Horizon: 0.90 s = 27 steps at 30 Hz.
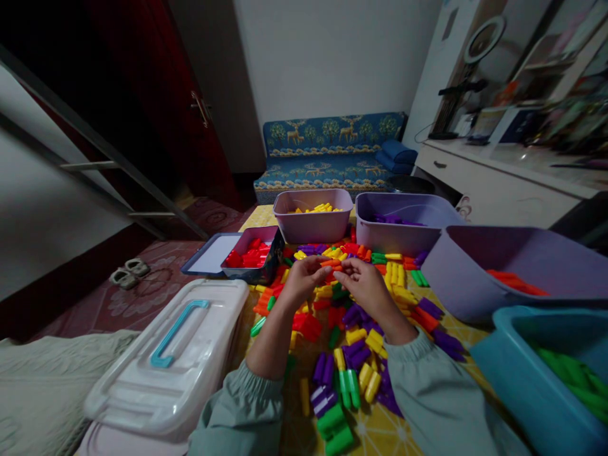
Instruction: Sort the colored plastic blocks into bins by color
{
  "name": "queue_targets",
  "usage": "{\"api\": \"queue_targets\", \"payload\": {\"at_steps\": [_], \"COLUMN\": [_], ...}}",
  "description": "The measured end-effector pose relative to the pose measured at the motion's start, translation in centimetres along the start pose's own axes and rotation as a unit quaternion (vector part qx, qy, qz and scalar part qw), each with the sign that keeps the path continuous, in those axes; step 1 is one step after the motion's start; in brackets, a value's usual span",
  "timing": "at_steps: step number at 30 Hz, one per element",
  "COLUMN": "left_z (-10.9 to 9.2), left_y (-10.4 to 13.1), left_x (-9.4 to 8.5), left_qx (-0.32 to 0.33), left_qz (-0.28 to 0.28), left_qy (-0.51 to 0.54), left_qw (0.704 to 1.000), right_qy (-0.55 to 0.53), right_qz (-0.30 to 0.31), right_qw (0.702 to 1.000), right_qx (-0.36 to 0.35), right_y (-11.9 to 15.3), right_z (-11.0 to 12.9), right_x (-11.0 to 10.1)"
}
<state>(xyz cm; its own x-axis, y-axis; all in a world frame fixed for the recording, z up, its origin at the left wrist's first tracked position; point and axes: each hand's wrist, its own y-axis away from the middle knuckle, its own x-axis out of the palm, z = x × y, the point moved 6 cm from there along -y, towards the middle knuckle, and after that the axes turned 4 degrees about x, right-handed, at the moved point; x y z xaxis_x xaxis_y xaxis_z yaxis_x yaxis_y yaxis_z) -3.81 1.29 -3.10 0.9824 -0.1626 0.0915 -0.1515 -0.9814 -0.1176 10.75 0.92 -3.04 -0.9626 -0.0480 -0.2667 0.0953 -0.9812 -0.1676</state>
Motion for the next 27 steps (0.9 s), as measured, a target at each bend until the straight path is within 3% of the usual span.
{"api": "queue_targets", "payload": {"at_steps": [6,11,14,20,27], "left_z": [-0.6,-1.0,-1.1,-0.7,-0.4], "left_y": [0.1,0.2,0.4,1.0,0.7], "left_x": [-0.5,-0.6,-0.6,0.3,0.0], "left_qx": [0.011,0.006,-0.006,-0.071,-0.073], "left_qz": [-0.025,-0.019,-0.001,0.085,0.061], "left_qy": [0.002,0.035,0.028,-0.022,-0.026], "left_qw": [1.000,0.999,1.000,0.994,0.995], "right_qy": [-0.081,-0.153,-0.145,-0.100,-0.111], "right_qz": [-0.039,-0.005,0.002,-0.024,-0.004], "right_qw": [0.996,0.986,0.988,0.994,0.991], "right_qx": [0.016,0.059,0.057,0.048,0.074], "right_y": [0.5,0.6,0.6,0.5,0.6], "right_z": [1.7,1.8,1.6,1.3,1.6], "right_x": [-0.6,0.1,0.2,-0.5,-0.6]}}
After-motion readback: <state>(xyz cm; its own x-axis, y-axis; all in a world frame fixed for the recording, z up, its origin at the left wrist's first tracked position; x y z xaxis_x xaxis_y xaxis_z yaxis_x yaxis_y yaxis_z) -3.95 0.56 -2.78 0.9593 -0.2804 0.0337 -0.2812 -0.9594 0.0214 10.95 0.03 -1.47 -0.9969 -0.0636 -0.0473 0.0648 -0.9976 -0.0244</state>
